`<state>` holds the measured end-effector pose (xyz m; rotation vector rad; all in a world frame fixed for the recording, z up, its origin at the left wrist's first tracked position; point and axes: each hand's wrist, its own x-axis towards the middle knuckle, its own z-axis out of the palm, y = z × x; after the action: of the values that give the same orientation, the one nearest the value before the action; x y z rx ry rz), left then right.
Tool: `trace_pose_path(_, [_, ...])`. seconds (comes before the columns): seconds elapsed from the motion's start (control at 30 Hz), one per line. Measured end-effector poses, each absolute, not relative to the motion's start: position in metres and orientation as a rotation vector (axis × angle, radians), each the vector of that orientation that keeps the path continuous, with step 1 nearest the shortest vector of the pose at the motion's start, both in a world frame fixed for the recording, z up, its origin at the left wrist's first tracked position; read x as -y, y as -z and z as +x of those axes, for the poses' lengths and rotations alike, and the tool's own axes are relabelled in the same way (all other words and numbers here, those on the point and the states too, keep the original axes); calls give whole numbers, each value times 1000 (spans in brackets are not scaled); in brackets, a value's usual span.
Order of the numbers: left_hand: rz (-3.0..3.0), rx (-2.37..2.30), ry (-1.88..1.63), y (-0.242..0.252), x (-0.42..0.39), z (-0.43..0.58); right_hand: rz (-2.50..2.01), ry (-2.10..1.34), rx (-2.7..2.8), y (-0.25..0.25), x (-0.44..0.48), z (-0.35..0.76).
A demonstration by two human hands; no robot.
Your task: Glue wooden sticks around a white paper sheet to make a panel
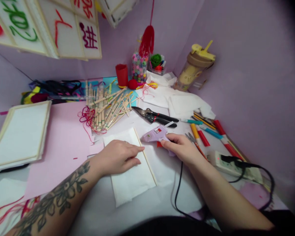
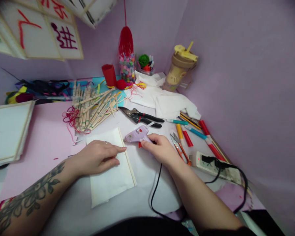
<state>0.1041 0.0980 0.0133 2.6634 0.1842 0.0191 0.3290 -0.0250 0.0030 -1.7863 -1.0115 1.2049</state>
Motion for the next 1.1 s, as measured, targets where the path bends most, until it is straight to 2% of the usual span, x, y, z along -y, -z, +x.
trace_pose_path(0.87, [2647,-179,-28,-14,-98,104,-1847,-1146,1023,-5,22,324])
trace_pose_path(1.1, [2626,-185,-28,-14,-98,104,-1774,-1251,992,-4,25,329])
